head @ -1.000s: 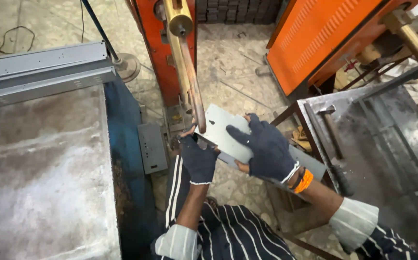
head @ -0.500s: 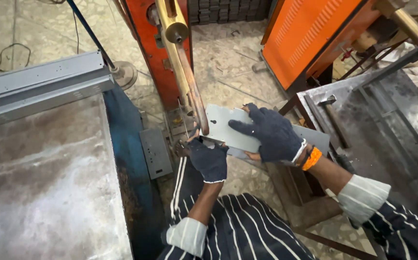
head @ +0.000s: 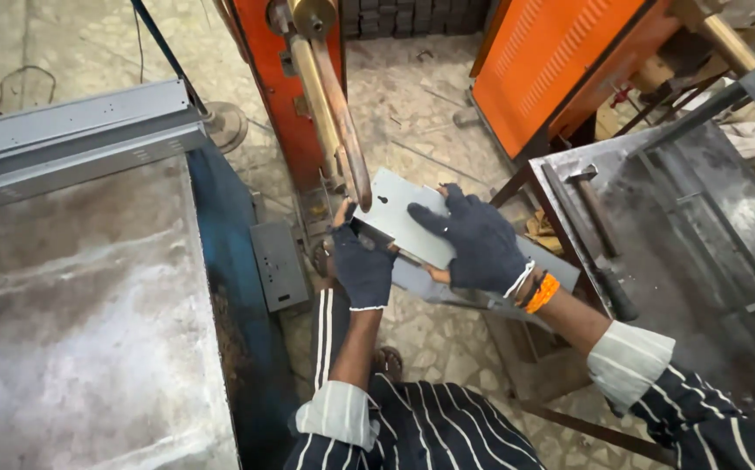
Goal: The worker is filing edges, spot welding components, and using a hammer to assemble a sheet metal housing.
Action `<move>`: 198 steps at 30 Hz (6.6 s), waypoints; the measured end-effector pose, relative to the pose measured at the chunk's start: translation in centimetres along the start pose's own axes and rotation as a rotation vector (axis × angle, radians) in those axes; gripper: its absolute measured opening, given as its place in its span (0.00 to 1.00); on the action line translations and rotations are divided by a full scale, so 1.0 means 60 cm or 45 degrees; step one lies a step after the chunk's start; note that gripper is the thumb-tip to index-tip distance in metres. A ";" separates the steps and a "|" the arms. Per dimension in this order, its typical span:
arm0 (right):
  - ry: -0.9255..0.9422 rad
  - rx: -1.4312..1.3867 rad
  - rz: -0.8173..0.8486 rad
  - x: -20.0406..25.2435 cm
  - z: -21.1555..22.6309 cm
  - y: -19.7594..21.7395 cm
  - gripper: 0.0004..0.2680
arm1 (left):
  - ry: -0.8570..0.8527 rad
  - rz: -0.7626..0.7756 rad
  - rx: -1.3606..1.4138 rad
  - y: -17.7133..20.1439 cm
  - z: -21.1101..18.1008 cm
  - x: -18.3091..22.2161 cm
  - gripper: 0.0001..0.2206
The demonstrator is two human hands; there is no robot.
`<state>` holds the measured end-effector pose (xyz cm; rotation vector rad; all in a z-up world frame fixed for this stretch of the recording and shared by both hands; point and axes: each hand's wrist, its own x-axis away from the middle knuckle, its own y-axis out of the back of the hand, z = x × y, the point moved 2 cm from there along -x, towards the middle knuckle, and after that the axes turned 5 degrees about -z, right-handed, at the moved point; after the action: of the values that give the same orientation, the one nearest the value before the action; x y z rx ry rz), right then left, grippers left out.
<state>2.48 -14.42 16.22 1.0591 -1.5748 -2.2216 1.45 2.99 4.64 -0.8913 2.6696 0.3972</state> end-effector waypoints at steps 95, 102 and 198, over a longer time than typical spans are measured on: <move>-0.765 -0.380 -0.297 0.197 0.172 0.194 0.48 | 0.103 0.230 0.220 0.055 0.131 0.101 0.16; -0.813 -0.675 -0.327 0.264 0.107 0.216 0.47 | 0.033 0.128 0.135 0.016 0.070 0.112 0.18; -0.211 -1.006 0.135 0.317 -0.043 -0.159 0.17 | 0.667 0.162 0.085 0.195 -0.076 0.107 0.18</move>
<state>-7.32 -22.93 -0.82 0.5494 -0.6282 -2.5334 -11.54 6.98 8.42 -0.9081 3.2040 0.1064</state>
